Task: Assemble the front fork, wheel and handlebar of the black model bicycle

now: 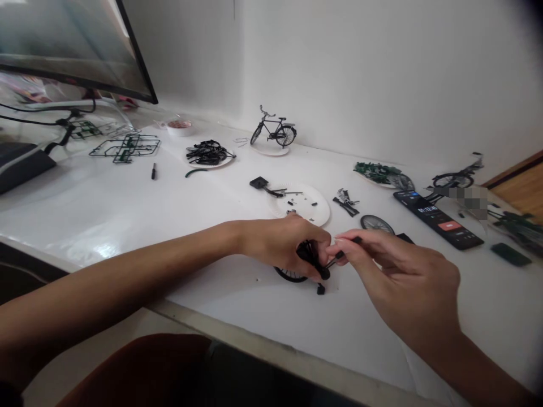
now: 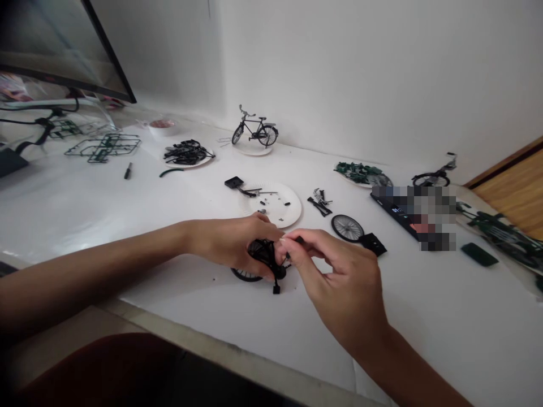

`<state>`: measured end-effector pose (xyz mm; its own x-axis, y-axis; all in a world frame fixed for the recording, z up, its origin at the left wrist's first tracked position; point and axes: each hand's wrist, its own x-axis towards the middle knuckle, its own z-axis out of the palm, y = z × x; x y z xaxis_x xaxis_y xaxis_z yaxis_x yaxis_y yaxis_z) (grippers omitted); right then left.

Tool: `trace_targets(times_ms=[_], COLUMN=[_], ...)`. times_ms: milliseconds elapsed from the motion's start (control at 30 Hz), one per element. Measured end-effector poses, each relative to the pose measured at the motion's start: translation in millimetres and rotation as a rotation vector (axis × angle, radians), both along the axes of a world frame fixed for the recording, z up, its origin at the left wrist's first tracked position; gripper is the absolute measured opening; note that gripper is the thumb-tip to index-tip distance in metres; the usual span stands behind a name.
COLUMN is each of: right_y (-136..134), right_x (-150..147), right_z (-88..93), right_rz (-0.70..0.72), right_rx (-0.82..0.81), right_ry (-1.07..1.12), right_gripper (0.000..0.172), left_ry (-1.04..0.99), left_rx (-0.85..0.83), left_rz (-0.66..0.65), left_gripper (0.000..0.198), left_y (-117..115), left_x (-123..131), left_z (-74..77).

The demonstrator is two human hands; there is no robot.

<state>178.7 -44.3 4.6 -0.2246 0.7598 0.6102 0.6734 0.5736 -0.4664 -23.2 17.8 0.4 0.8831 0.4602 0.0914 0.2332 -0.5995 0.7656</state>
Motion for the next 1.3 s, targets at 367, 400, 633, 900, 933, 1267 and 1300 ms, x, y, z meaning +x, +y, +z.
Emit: trace_targets(times_ms=[367, 400, 633, 900, 933, 1267, 1300], right_y=[0.7, 1.2, 2.9, 5.5, 6.7, 2.3, 2.2], right_x=[6.4, 6.1, 6.6, 9.4, 9.0, 12.3, 12.2], right_z=[1.1, 1.7, -3.4, 0.7, 1.0, 2.2, 2.9], right_rz=[0.119, 0.092, -0.010, 0.110, 0.088, 0.176, 0.182], right_rx=[-0.098, -0.095, 0.023, -0.076, -0.053, -0.036, -0.066], right_ry=[-0.040, -0.035, -0.010, -0.051, -0.050, -0.076, -0.068], right_gripper=[0.031, 0.027, 0.020, 0.030, 0.027, 0.038, 0.037], left_ry=[-0.009, 0.003, 0.005, -0.010, 0.001, -0.013, -0.022], left_rx=[-0.010, -0.010, -0.069, -0.090, -0.081, -0.081, -0.081], left_rz=[-0.032, -0.017, -0.001, -0.010, -0.005, -0.017, -0.020], left_gripper=[0.023, 0.024, 0.019, 0.021, 0.021, 0.022, 0.023], left_y=[1.1, 1.0, -1.2, -0.8, -0.9, -1.7, -1.6], left_x=[0.2, -0.1, 0.4, -0.6, -0.5, -0.3, -0.4], left_z=[-0.5, -0.3, 2.7, 2.9, 3.1, 2.8, 2.7])
